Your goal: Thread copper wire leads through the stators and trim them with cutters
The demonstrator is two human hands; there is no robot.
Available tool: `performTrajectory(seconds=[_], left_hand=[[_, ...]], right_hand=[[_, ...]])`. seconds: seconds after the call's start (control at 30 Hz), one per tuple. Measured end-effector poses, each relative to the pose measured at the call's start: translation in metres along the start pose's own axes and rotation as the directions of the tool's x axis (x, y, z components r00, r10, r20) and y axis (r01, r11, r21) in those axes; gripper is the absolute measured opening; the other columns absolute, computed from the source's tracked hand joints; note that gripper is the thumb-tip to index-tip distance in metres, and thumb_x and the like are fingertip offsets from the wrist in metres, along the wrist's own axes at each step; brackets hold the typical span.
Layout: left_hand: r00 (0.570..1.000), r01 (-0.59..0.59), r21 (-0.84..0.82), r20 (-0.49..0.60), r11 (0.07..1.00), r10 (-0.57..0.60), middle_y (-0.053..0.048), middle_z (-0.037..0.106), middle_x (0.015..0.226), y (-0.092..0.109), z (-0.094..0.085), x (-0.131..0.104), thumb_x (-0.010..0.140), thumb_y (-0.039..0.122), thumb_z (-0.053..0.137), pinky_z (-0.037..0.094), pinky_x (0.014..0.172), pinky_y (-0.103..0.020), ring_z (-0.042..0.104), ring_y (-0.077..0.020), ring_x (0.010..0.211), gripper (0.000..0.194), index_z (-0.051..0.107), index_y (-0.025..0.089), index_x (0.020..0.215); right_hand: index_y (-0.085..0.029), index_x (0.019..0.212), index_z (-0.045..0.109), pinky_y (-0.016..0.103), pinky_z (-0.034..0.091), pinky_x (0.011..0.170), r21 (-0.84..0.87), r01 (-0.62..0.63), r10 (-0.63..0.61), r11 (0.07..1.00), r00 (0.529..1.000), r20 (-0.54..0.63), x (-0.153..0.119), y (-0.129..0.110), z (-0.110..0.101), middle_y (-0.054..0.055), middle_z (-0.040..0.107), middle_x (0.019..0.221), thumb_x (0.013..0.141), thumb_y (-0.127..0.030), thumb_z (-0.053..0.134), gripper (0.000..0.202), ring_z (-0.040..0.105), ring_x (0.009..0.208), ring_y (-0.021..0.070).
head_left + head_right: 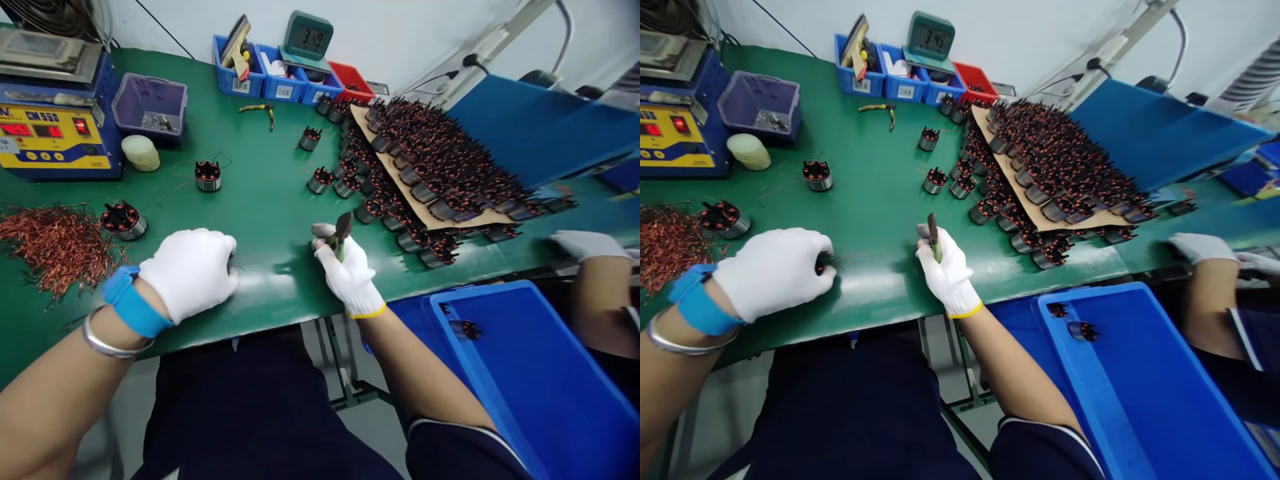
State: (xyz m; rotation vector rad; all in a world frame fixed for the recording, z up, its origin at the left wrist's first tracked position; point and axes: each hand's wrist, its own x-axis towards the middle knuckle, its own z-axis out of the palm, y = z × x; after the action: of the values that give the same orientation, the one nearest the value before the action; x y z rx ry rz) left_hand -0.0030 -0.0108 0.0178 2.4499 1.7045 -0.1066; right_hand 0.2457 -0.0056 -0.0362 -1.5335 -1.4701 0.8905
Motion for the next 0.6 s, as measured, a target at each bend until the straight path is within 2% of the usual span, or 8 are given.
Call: performTrajectory(seconds=[0.07, 0.13, 0.2, 0.27, 0.33, 0.4, 0.5, 0.6], left_hand=[[0.999, 0.006, -0.034, 0.037, 0.999, -0.005, -0.007, 0.068, 0.075, 0.003, 0.007, 0.004, 0.077, 0.034, 0.045, 0.045, 0.060, -0.035, 0.064, -0.0265, 0.071, 0.024, 0.065, 0.023, 0.077], [0.999, -0.010, -0.090, 0.038, 0.996, 0.013, -0.006, 0.068, 0.077, 0.004, 0.012, 0.004, 0.081, 0.032, 0.040, 0.044, 0.061, -0.034, 0.063, -0.0255, 0.072, 0.026, 0.064, 0.023, 0.079], [1.000, -0.010, -0.101, 0.012, 0.995, 0.011, -0.006, 0.069, 0.082, 0.004, 0.015, 0.002, 0.084, 0.033, 0.037, 0.044, 0.063, -0.034, 0.064, -0.0254, 0.075, 0.028, 0.063, 0.023, 0.083], [1.000, 0.002, -0.072, -0.017, 0.997, -0.003, -0.007, 0.069, 0.085, 0.006, 0.017, 0.001, 0.087, 0.032, 0.034, 0.043, 0.064, -0.034, 0.064, -0.0252, 0.077, 0.030, 0.062, 0.022, 0.087], [0.999, 0.014, -0.040, -0.034, 0.999, -0.016, -0.006, 0.069, 0.084, 0.009, 0.019, 0.000, 0.089, 0.033, 0.032, 0.042, 0.062, -0.033, 0.065, -0.0245, 0.076, 0.030, 0.060, 0.021, 0.090], [0.998, 0.028, -0.016, -0.060, 0.999, -0.029, -0.006, 0.070, 0.083, 0.012, 0.021, 0.000, 0.091, 0.034, 0.031, 0.040, 0.060, -0.032, 0.066, -0.0236, 0.075, 0.030, 0.058, 0.022, 0.094], [0.992, 0.058, 0.001, -0.116, 0.998, -0.058, -0.005, 0.070, 0.079, 0.014, 0.025, 0.001, 0.093, 0.036, 0.030, 0.036, 0.056, -0.031, 0.067, -0.0238, 0.071, 0.031, 0.057, 0.022, 0.098], [0.989, 0.063, -0.016, -0.134, 0.998, -0.065, -0.005, 0.069, 0.076, 0.014, 0.026, 0.002, 0.093, 0.037, 0.029, 0.036, 0.055, -0.032, 0.067, -0.0243, 0.069, 0.032, 0.057, 0.022, 0.098]], right_hand=[[-0.017, 0.113, 0.050, 0.038, 0.048, 0.085, 0.194, -0.057, 0.043, 0.979, 0.996, 0.073, -0.007, -0.005, -0.001, 0.002, 0.056, 0.084, 0.082, -0.041, 0.054, 0.039, 0.057, 0.076, 0.0159], [-0.018, 0.117, 0.046, 0.039, 0.051, 0.078, 0.389, -0.212, 0.093, 0.897, 0.948, 0.303, -0.016, -0.014, -0.004, -0.002, 0.051, 0.075, 0.080, -0.041, 0.058, 0.045, 0.056, 0.067, 0.0143], [-0.019, 0.125, 0.040, 0.039, 0.052, 0.071, 0.432, -0.420, 0.113, 0.798, 0.809, 0.577, -0.026, -0.021, -0.005, -0.003, 0.052, 0.076, 0.078, -0.041, 0.062, 0.057, 0.058, 0.065, 0.0147], [-0.019, 0.130, 0.037, 0.036, 0.053, 0.065, 0.365, -0.552, 0.102, 0.750, 0.641, 0.760, -0.035, -0.027, -0.005, -0.001, 0.054, 0.081, 0.076, -0.042, 0.064, 0.064, 0.059, 0.065, 0.0148], [-0.019, 0.131, 0.037, 0.032, 0.051, 0.060, 0.272, -0.589, 0.092, 0.761, 0.514, 0.853, -0.041, -0.031, -0.003, 0.000, 0.055, 0.085, 0.077, -0.043, 0.065, 0.066, 0.059, 0.064, 0.0131], [-0.019, 0.131, 0.037, 0.028, 0.051, 0.058, 0.186, -0.585, 0.105, 0.789, 0.428, 0.898, -0.042, -0.034, 0.000, 0.001, 0.055, 0.086, 0.077, -0.045, 0.065, 0.066, 0.059, 0.062, 0.0118], [-0.019, 0.135, 0.033, 0.029, 0.052, 0.059, 0.130, -0.581, 0.132, 0.804, 0.387, 0.913, -0.040, -0.037, 0.003, 0.000, 0.054, 0.085, 0.078, -0.047, 0.064, 0.070, 0.060, 0.062, 0.0117], [-0.021, 0.139, 0.030, 0.031, 0.053, 0.061, 0.145, -0.596, 0.143, 0.790, 0.409, 0.901, -0.039, -0.039, 0.003, 0.000, 0.052, 0.084, 0.079, -0.046, 0.063, 0.073, 0.060, 0.062, 0.0113]])
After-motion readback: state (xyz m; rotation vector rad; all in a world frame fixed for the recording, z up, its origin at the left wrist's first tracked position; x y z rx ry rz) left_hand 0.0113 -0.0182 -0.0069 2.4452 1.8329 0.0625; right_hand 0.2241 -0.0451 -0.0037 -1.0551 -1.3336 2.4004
